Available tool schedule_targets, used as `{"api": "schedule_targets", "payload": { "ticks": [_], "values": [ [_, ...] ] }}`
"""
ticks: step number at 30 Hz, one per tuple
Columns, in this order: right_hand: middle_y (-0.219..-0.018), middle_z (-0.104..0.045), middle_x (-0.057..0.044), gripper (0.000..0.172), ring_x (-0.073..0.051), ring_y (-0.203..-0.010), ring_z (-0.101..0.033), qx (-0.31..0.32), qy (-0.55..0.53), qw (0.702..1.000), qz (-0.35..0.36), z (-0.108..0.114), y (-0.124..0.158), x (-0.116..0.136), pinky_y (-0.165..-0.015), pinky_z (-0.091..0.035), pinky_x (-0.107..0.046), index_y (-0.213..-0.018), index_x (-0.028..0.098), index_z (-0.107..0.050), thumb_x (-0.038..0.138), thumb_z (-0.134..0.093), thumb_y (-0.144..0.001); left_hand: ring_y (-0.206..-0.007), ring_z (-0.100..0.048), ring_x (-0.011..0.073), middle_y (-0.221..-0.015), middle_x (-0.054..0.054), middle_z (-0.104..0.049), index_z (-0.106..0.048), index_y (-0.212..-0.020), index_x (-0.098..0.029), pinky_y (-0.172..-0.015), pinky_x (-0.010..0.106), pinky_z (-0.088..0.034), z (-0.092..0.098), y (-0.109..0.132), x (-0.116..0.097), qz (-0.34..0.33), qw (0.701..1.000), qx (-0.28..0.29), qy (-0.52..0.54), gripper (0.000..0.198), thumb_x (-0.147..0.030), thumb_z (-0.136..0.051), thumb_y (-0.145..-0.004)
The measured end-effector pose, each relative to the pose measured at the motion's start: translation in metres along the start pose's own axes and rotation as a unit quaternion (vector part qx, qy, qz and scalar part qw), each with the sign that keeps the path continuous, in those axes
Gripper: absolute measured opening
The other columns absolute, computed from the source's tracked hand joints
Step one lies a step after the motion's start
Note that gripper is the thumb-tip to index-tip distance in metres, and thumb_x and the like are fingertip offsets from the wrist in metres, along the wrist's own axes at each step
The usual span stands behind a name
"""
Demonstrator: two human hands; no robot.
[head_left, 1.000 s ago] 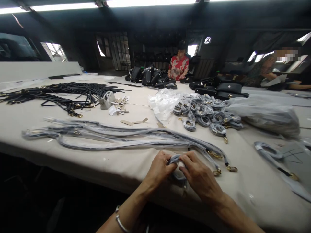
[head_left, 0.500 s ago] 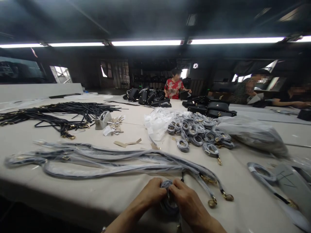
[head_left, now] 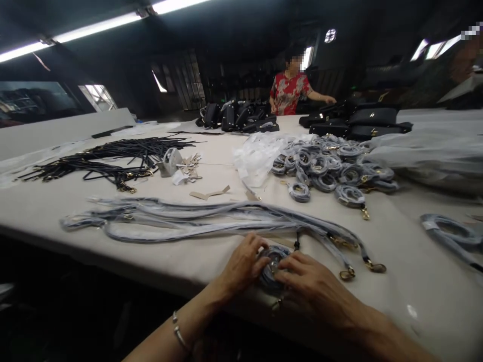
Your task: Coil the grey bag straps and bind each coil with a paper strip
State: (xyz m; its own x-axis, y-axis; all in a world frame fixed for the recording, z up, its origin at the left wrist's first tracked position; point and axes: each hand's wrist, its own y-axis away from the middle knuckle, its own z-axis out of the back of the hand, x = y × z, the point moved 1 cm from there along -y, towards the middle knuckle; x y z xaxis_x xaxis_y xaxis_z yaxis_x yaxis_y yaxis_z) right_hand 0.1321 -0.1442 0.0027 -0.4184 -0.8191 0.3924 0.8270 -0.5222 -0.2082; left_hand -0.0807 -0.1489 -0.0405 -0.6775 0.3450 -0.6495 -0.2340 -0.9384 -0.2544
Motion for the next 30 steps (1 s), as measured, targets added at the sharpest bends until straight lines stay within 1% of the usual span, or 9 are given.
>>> {"api": "schedule_targets", "payload": {
  "ticks": [2, 3, 6, 10, 13, 17, 21, 24, 30],
  "values": [
    [-0.086, -0.067, -0.005, 0.008, -0.024, -0.086, -0.058, 0.0, -0.002, 1.0, 0.014, -0.013, 0.001, 0.001, -0.079, -0.049, -0.038, -0.096, 0.02, -0.069, 0.019, -0.062, -0.091, -0.086, -0.054, 0.0186, -0.093, 0.003, -0.058, -0.057, -0.091, -0.02, -0.08, 0.03, -0.047, -0.002, 0.007, -0.003, -0.052, 0.997, 0.02, -0.055, 0.008, -0.012, -0.055, -0.09],
    [-0.082, -0.066, -0.005, 0.011, -0.023, -0.084, -0.057, -0.006, -0.006, 1.0, 0.015, -0.018, 0.001, 0.001, -0.077, -0.048, -0.037, -0.093, 0.019, -0.069, 0.02, -0.058, -0.094, -0.086, -0.053, 0.0193, -0.09, 0.003, -0.058, -0.057, -0.088, -0.019, -0.079, 0.03, -0.047, -0.004, 0.011, -0.004, -0.066, 0.994, 0.027, -0.081, 0.009, -0.011, -0.053, -0.091],
    [-0.079, -0.066, -0.005, 0.016, -0.022, -0.083, -0.056, -0.016, -0.02, 1.0, 0.007, -0.021, -0.001, -0.001, -0.075, -0.047, -0.035, -0.089, 0.019, -0.069, 0.019, -0.054, -0.096, -0.081, -0.052, 0.0193, -0.087, 0.003, -0.058, -0.056, -0.087, -0.019, -0.074, 0.029, -0.046, -0.006, 0.016, -0.006, -0.066, 0.989, 0.048, -0.12, 0.012, -0.01, -0.051, -0.093],
    [-0.081, -0.067, -0.001, 0.007, -0.019, -0.083, -0.06, 0.02, -0.059, 0.998, 0.005, -0.011, -0.007, -0.01, -0.083, -0.047, -0.033, -0.085, 0.022, -0.07, 0.022, -0.066, -0.09, -0.083, -0.053, 0.0196, -0.09, 0.004, -0.059, -0.058, -0.089, -0.019, -0.074, 0.029, -0.045, 0.002, 0.01, -0.01, -0.054, 0.987, 0.09, -0.12, 0.007, -0.013, -0.056, -0.091],
    [-0.089, -0.069, -0.003, 0.012, -0.018, -0.084, -0.061, 0.005, -0.043, 0.999, 0.001, -0.006, -0.017, -0.015, -0.081, -0.049, -0.031, -0.096, 0.022, -0.07, 0.02, -0.059, -0.093, -0.085, -0.053, 0.0196, -0.09, 0.002, -0.059, -0.059, -0.084, -0.02, -0.076, 0.029, -0.043, 0.01, 0.002, -0.011, -0.013, 0.995, 0.091, -0.037, 0.009, -0.011, -0.06, -0.086],
    [-0.117, -0.065, -0.011, 0.025, -0.026, -0.11, -0.057, 0.004, 0.077, 0.994, 0.079, -0.009, -0.04, -0.013, -0.093, -0.047, -0.04, -0.113, 0.019, -0.064, 0.01, -0.054, -0.092, -0.078, -0.055, 0.0163, -0.08, 0.0, -0.059, -0.055, -0.075, -0.019, -0.074, 0.027, -0.043, 0.016, -0.003, -0.003, 0.046, 0.995, 0.057, 0.064, 0.012, -0.009, -0.055, -0.083],
    [-0.101, -0.068, -0.008, 0.018, -0.019, -0.091, -0.062, 0.067, 0.109, 0.983, 0.13, -0.013, -0.054, -0.013, -0.08, -0.049, -0.032, -0.107, 0.019, -0.064, 0.012, -0.052, -0.095, -0.078, -0.058, 0.0157, -0.081, 0.001, -0.061, -0.055, -0.082, -0.018, -0.072, 0.025, -0.047, 0.018, 0.005, 0.0, 0.089, 0.99, 0.026, 0.107, 0.008, -0.011, -0.052, -0.081],
    [-0.088, -0.066, -0.005, 0.014, -0.016, -0.08, -0.06, 0.074, 0.117, 0.978, 0.154, -0.014, -0.049, -0.016, -0.074, -0.047, -0.029, -0.098, 0.019, -0.063, 0.013, -0.05, -0.097, -0.076, -0.06, 0.0157, -0.085, 0.001, -0.063, -0.054, -0.095, -0.018, -0.067, 0.025, -0.048, 0.015, 0.018, -0.004, 0.153, 0.971, 0.036, 0.182, 0.014, -0.018, -0.056, -0.081],
    [-0.112, -0.064, -0.007, 0.013, -0.019, -0.098, -0.055, 0.035, 0.112, 0.961, 0.252, -0.009, -0.043, -0.023, -0.082, -0.041, -0.034, -0.099, 0.022, -0.061, 0.019, -0.049, -0.099, -0.076, -0.057, 0.0152, -0.083, -0.001, -0.063, -0.058, -0.089, -0.019, -0.069, 0.025, -0.044, 0.009, 0.026, -0.008, 0.153, 0.971, 0.033, 0.18, 0.021, -0.007, -0.055, -0.073]
  ]
}}
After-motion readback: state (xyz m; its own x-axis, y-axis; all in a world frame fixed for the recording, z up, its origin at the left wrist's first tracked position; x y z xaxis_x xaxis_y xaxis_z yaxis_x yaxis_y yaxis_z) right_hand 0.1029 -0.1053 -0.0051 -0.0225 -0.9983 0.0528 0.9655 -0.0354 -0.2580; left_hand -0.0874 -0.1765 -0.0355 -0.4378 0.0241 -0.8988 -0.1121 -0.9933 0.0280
